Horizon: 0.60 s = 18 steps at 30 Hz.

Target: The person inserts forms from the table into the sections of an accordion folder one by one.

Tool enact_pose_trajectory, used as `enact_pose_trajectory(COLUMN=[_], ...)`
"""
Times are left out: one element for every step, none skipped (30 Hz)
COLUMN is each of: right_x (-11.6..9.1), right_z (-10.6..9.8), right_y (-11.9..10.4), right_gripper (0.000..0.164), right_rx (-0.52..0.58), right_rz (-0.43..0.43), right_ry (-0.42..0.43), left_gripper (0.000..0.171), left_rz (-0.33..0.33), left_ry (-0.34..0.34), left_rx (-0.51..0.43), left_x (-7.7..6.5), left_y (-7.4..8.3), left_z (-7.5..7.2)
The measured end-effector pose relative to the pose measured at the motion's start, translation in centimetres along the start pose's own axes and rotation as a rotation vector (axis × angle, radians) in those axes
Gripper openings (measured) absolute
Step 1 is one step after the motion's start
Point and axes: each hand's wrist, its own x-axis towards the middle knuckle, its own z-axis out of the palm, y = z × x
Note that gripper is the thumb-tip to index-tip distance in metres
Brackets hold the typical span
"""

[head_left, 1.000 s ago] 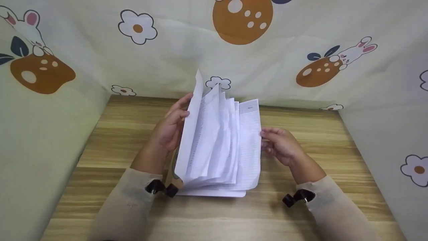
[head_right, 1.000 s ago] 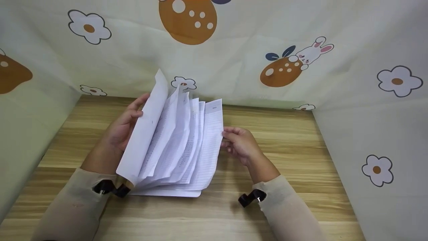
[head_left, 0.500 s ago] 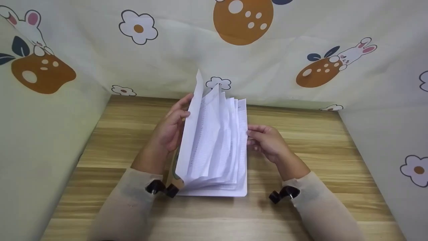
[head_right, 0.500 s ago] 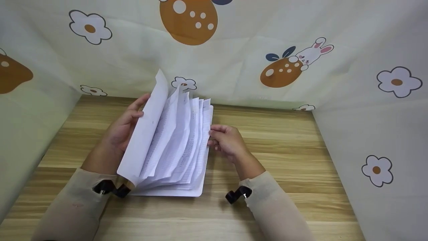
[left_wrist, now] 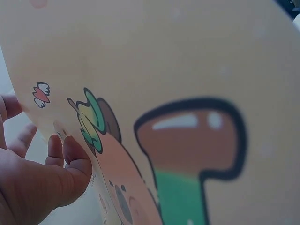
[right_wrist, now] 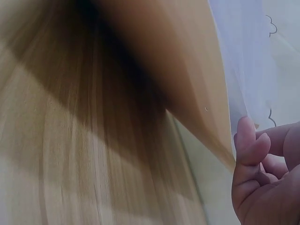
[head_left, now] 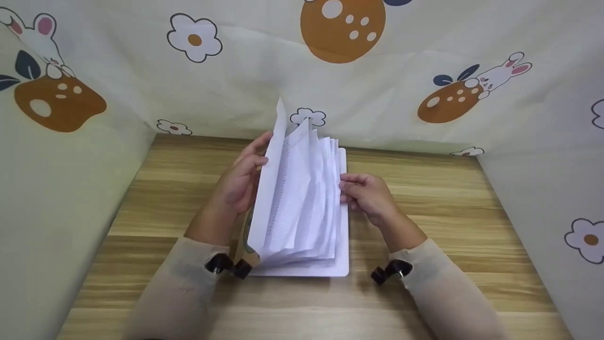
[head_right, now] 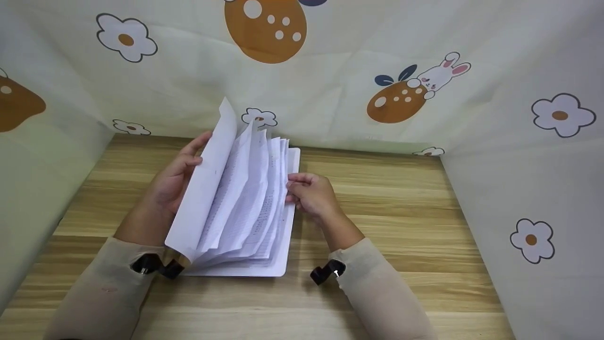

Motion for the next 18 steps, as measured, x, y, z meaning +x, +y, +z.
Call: enact_pose_trajectory(right_x=[0.03,0.07,0.1,0.14,0.16,0.19,0.23,0.26,0.28,0.32,0.34,0.35,0.36,0.37,0.38,0.38,0.37,0.36], right_z=[0.03,0.04,0.04,0.07,0.1,0.12,0.12,0.12,0.11,0.08,0.05,0.01,-0.04,-0.11,-0.21,-0.32,-0.45,-0.61], right_y=[0.01,0.02,0.02,0.0,-0.02,-0.04,-0.05,-0.05,-0.04,0.0,0.03,0.07,0.11,0.15,0.18,0.2,0.2,0.2], right_gripper=[0.03,0.031,0.031,0.032,0.032,0.033,0.033,0.033,0.033,0.032,0.031,0.03,0.029,0.028,0.028,0.028,0.028,0.028], right_rx=[-0.001,-0.003,-0.006,-0.009,-0.013,-0.017,-0.021,-0.024,-0.025,-0.023,-0.019,-0.015,-0.01,-0.003,0.007,0.014,0.022,0.026], right_rz=[0.0,0.001,0.003,0.005,0.007,0.009,0.01,0.01,0.008,0.005,0.001,-0.002,-0.007,-0.011,-0.013,-0.015,-0.016,-0.017], right_ry=[0.001,0.0,-0.002,-0.002,-0.003,-0.004,-0.004,-0.005,-0.005,-0.004,-0.002,0.0,0.003,0.005,0.008,0.011,0.016,0.02], left_gripper=[0.064,0.064,0.064,0.064,0.064,0.064,0.064,0.065,0.065,0.065,0.065,0.065,0.065,0.065,0.065,0.065,0.064,0.064], left_rz=[0.0,-0.001,-0.002,-0.003,-0.002,-0.002,-0.001,-0.001,0.001,0.002,0.002,0.001,0.0,-0.001,-0.003,-0.004,-0.005,-0.004], left_ry=[0.0,-0.001,0.0,0.0,0.001,0.0,0.001,0.003,0.004,0.005,0.004,0.002,0.001,-0.001,-0.002,-0.002,-0.002,-0.002], left_rx=[-0.002,0.0,-0.002,-0.003,-0.004,0.001,0.004,0.008,0.008,0.01,0.012,0.013,0.012,0.012,0.011,0.01,0.009,0.009], left_x=[0.0,0.0,-0.02,-0.04,-0.03,-0.03,-0.05,-0.06,-0.06,-0.03,0.0,0.02,0.03,0.06,0.07,0.07,0.05,0.02], left_y=[0.01,0.01,0.02,0.03,0.02,0.02,0.03,0.03,0.03,0.01,-0.01,-0.03,-0.04,-0.06,-0.07,-0.08,-0.07,-0.07], left_z=[-0.02,-0.04,-0.05,-0.04,-0.05,-0.04,-0.04,-0.02,-0.02,-0.02,-0.03,-0.05,-0.08,-0.1,-0.12,-0.12,-0.11,-0.1])
